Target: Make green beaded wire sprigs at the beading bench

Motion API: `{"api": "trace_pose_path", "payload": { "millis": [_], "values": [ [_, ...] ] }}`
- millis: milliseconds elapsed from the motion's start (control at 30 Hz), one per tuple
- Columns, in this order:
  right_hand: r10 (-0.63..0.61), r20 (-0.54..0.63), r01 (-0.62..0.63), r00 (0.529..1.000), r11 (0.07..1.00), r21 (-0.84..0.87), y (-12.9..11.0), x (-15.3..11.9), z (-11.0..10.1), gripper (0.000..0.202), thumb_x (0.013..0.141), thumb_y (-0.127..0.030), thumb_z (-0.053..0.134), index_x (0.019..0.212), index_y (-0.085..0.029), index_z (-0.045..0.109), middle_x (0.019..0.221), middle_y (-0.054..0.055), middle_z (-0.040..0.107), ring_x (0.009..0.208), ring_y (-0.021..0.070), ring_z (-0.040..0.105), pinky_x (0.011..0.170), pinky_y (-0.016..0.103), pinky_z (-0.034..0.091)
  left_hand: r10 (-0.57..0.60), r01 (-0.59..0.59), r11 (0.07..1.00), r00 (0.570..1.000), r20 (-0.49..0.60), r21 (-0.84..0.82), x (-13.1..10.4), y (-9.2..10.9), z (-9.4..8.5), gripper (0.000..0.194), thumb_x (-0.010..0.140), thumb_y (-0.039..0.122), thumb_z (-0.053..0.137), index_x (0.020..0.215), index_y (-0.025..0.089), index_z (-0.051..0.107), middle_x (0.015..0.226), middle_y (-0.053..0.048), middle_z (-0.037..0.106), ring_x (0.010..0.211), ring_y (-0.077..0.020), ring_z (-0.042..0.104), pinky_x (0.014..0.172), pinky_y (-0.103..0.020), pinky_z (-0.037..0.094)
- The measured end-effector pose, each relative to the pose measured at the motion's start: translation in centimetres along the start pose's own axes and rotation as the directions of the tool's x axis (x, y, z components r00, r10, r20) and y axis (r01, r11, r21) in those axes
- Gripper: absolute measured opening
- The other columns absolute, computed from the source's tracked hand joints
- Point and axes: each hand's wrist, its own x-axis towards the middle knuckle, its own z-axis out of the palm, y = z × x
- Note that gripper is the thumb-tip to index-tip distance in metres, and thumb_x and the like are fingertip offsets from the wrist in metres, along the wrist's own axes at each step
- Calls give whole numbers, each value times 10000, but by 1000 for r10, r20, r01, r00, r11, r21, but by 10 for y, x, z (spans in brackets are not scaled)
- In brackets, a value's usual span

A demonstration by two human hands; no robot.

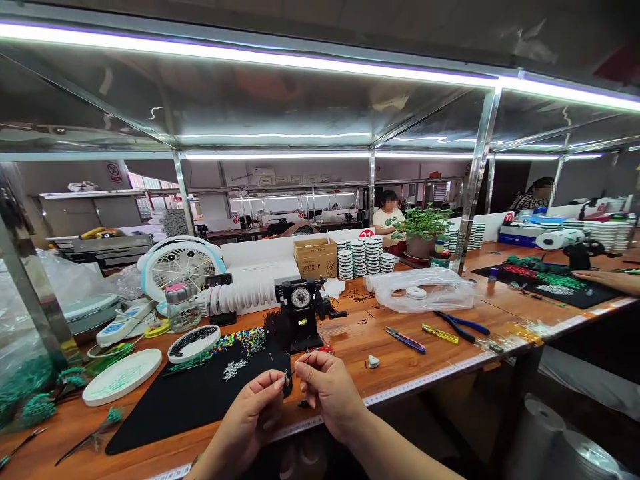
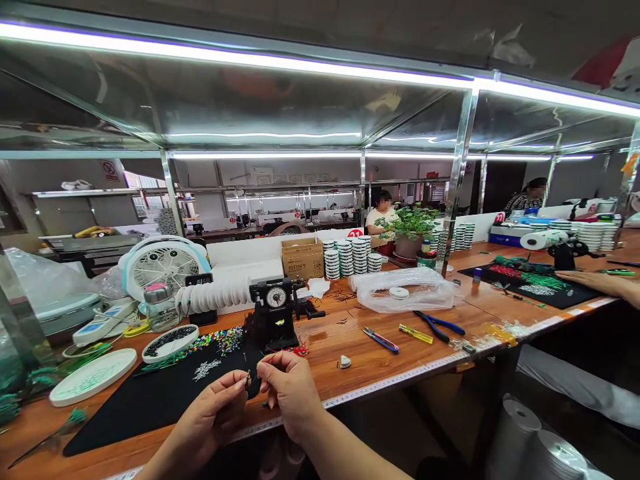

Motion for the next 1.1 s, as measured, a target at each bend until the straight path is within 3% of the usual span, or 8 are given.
{"api": "trace_pose_path", "payload": {
  "millis": [200,300,400,633,767,933,1100],
  "values": [
    [-1,51,0,999,1000,23,-6,1,6,296,647,-361,753,769,-128,615,489,-49,508,346,25,318,319,165,175,-11,9,998,1000,29,64,0,-1,2,288,667,364,751,698,133,582,481,91,285,447,-42,139,421,-185,113],
    [12,35,-13,999,999,46,-9,-1,9,363,600,-337,784,848,-139,609,490,-64,492,368,31,333,333,162,165,-9,6,998,999,33,65,0,-1,2,287,665,365,751,699,133,585,480,93,280,446,-42,130,422,-189,105],
    [4,16,-5,1000,998,57,-11,-1,8,350,571,-318,797,775,-150,568,510,-68,490,400,31,356,358,158,180,-1,-1,997,1000,28,74,0,-2,2,283,673,364,746,697,135,581,476,94,279,445,-42,127,422,-188,104],
    [6,91,10,996,984,-176,-7,-1,-3,279,685,-384,698,726,-149,553,473,-79,440,374,35,318,360,173,191,10,-11,998,1000,14,61,1,-1,2,260,686,339,740,704,132,583,494,89,297,449,-43,149,418,-181,130],
    [60,128,-27,990,970,-242,-6,-6,-7,308,662,-402,720,715,-143,562,589,-53,512,390,35,388,394,183,285,14,-15,999,1000,11,38,0,-2,0,247,689,329,738,709,139,581,499,89,298,444,-44,154,412,-177,144],
    [104,161,-76,981,982,-176,-8,-12,-6,279,619,-340,762,673,-130,586,705,-10,566,528,72,483,539,222,419,11,-11,1000,1000,12,19,1,-3,-3,227,699,310,733,737,135,594,504,81,332,452,-45,167,416,-172,162],
    [128,171,-110,977,988,-107,-11,-14,-4,284,569,-316,793,622,-127,587,779,9,577,629,105,528,652,282,475,12,-13,1000,1000,22,15,3,-3,-4,236,693,322,738,739,134,603,493,80,339,448,-43,166,420,-172,174]
  ]
}}
